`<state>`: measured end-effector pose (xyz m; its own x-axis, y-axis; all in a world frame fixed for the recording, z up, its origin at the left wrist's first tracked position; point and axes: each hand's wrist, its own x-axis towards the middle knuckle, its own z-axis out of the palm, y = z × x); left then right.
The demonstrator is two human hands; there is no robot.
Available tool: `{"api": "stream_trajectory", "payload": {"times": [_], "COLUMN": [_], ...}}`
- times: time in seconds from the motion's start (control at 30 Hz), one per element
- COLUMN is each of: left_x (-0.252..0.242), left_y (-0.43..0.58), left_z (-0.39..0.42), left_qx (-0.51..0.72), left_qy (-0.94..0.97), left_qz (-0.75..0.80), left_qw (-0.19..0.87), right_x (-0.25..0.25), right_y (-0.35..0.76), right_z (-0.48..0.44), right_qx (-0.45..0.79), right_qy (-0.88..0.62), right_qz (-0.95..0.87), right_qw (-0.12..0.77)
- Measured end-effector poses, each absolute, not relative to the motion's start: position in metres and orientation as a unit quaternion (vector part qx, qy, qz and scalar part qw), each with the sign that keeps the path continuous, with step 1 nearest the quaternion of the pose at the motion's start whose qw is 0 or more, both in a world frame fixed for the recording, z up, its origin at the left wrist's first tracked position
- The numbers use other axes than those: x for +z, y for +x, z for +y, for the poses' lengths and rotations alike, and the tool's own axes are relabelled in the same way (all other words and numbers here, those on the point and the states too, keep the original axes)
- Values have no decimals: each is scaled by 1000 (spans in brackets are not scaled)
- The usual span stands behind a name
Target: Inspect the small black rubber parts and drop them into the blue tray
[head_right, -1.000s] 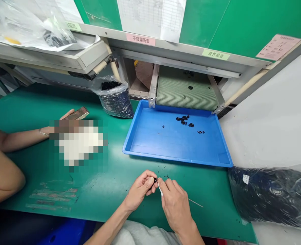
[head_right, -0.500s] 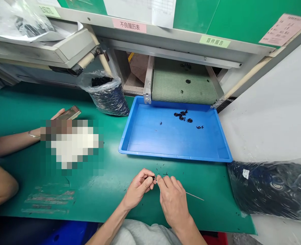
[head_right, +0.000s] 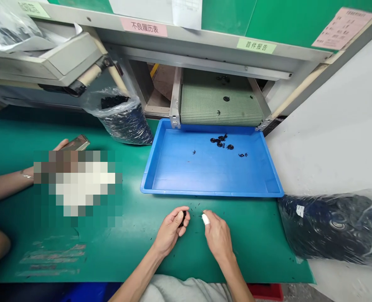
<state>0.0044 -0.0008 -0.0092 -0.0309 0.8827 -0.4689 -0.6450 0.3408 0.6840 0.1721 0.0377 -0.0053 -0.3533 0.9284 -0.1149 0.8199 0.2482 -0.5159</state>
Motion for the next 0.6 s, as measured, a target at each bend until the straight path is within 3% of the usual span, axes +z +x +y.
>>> {"api": "stream_trajectory", "payload": {"times": [0.33,0.5,0.6], "left_x": [1,1,1], "left_y": [2,7,10], "left_z": [3,5,2], "left_qx": [594,570,553], "left_qy": [-30,-50,-9], "left_qz": [370,412,443], "left_qw": [713,709,705], "right_x": [-21,12,35], "right_y": [221,189,152], "right_z": [48,43,38], "right_qx": [113,239,318], "right_qy": [-513,-471,-427], "right_qz": [-846,-826,-826], "right_qw": [91,196,184]}}
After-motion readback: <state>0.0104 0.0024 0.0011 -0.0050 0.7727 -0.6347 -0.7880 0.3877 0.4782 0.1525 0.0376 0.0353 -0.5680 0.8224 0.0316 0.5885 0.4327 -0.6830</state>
